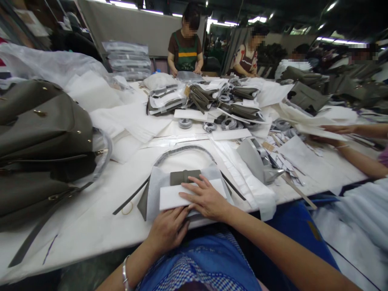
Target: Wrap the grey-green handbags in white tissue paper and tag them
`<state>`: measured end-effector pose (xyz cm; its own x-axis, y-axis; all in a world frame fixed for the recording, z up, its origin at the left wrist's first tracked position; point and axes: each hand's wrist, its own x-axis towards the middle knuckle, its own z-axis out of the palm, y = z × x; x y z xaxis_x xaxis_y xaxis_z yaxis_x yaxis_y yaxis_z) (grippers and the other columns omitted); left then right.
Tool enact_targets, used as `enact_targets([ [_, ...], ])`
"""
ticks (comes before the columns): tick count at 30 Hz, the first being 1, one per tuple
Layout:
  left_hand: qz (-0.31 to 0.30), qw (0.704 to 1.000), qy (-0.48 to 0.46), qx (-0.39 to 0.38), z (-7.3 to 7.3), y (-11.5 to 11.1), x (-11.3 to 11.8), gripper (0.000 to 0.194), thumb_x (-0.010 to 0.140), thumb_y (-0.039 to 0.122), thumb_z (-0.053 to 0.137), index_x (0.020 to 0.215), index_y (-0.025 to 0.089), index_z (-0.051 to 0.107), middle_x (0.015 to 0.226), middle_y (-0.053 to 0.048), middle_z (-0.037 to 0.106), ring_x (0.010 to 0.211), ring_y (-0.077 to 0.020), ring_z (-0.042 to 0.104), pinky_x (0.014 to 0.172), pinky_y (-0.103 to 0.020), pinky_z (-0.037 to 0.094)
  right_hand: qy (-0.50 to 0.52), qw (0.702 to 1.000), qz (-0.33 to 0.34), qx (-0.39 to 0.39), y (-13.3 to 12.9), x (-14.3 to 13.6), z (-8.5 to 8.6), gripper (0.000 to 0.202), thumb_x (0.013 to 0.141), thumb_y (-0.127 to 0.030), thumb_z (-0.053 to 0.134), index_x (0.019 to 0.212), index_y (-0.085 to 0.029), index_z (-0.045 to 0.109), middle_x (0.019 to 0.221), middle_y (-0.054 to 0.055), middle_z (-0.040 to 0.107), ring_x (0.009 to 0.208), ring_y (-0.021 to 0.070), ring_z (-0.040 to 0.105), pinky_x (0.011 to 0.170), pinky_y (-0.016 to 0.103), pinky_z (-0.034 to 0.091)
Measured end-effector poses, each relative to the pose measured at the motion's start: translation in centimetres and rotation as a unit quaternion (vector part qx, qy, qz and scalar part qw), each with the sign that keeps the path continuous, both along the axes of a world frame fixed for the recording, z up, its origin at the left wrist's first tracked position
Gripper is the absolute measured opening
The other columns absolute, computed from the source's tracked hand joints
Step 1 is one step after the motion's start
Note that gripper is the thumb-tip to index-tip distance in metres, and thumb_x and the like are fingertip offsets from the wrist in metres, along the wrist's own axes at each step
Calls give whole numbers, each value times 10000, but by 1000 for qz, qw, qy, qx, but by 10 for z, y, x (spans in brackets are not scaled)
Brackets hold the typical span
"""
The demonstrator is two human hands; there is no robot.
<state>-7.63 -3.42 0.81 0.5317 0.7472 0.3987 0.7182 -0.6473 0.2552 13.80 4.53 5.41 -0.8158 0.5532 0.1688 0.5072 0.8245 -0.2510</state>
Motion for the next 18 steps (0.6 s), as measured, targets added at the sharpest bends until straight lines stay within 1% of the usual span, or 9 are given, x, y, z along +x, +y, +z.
enact_targets([
  [2,-11,1000,-6,4,-1,-1,-1,471,939,226,540,1403,173,477,1122,-95,712,924,-225,687,823,-340,539,12,1000,8,9,-1,0,-4,453,1027,-395,418,1466,-292,454,1560,29,422,1465,266,250,1214,565,127],
  [5,-6,1000,-9,8,-2,-1,-1,419,936,225,539,1350,162,514,1090,-98,719,913,-235,689,812,-352,548,18,1000,10,8,0,0,-5,457,1024,-420,424,1454,-276,477,1554,60,426,1413,256,346,1192,501,229],
  [7,3,1000,-9,8,-1,0,-1,388,930,227,538,1312,159,532,1077,-102,719,913,-247,688,801,-368,553,10,1000,6,8,1,-2,0,465,1012,-449,446,1441,-278,500,1553,99,414,1374,268,399,1146,473,309],
  [10,5,1000,-4,3,0,0,0,348,923,227,531,1265,162,548,1058,-106,713,897,-257,685,770,-382,558,-9,1000,4,16,4,-7,13,462,992,-484,479,1405,-288,545,1516,130,453,1298,292,471,1078,470,375],
  [12,8,1000,3,-2,0,0,0,284,922,229,524,1195,171,576,987,-97,714,843,-255,685,729,-381,558,-8,1000,11,24,5,-11,20,460,979,-522,486,1369,-296,580,1488,102,495,1264,296,487,1055,465,389],
  [14,12,1000,9,0,0,-1,0,229,922,228,516,1131,178,595,923,-87,709,805,-253,683,706,-379,557,4,999,24,30,6,-14,22,452,979,-546,472,1336,-305,608,1475,60,519,1264,287,476,1050,451,388],
  [16,11,1000,15,12,0,-1,0,236,922,226,508,1136,176,595,939,-92,714,831,-258,690,724,-385,563,13,999,37,33,7,-14,17,445,990,-545,451,1327,-308,617,1465,38,534,1274,269,465,1049,432,386],
  [18,8,999,18,32,-2,0,-1,284,925,229,501,1189,166,584,1003,-104,725,881,-261,699,762,-388,572,16,998,41,33,9,-12,11,438,998,-536,442,1331,-311,615,1458,34,543,1278,255,463,1047,418,385],
])
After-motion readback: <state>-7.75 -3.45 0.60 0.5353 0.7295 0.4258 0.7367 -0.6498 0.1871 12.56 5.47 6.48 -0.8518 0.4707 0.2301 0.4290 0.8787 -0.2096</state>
